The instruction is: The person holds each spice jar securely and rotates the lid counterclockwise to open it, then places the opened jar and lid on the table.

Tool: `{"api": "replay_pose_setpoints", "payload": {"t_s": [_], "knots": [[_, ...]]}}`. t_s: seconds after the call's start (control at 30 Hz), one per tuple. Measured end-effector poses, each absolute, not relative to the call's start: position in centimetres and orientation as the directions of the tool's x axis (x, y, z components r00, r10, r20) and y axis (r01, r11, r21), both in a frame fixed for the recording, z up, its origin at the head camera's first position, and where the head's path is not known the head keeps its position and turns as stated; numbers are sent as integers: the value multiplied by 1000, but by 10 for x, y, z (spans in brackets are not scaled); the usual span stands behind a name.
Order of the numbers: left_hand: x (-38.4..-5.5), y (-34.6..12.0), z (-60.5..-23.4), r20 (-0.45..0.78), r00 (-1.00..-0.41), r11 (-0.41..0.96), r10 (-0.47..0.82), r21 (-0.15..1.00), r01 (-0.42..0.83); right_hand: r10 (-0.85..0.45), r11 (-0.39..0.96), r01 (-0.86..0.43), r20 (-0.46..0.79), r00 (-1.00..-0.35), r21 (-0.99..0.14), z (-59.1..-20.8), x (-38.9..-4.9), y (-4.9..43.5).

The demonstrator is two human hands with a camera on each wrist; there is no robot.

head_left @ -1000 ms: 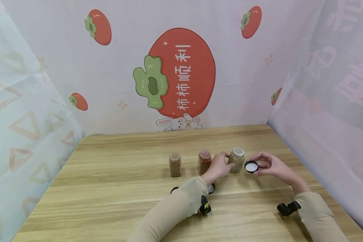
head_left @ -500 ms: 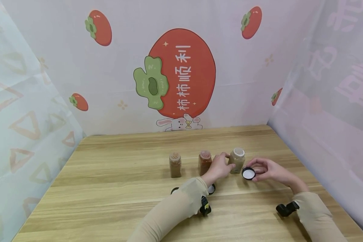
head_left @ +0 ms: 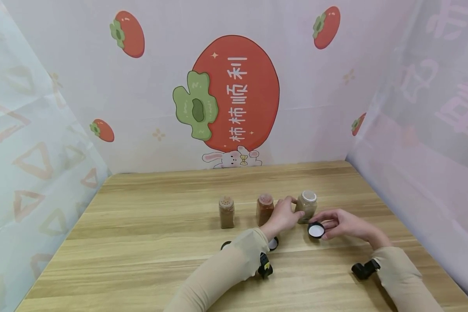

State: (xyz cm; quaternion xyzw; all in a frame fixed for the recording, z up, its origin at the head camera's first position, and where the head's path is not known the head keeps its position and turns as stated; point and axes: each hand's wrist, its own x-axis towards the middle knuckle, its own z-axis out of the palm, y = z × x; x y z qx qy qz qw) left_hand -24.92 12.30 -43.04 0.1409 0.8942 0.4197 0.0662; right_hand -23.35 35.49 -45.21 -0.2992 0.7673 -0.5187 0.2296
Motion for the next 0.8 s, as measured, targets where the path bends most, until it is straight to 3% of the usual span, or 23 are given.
{"api": "replay_pose_setpoints", "payload": {"t_s": [0.27, 0.8], "knots": [[-249, 123, -431, -1, -951, 605, 308, 772, 195, -687, 327, -228, -65, -724, -917, -458, -236, 349], [-249, 123, -430, 2, -950, 611, 313, 765, 203, -731, 340, -266, -76, -678, -902, -456, -234, 337]]}}
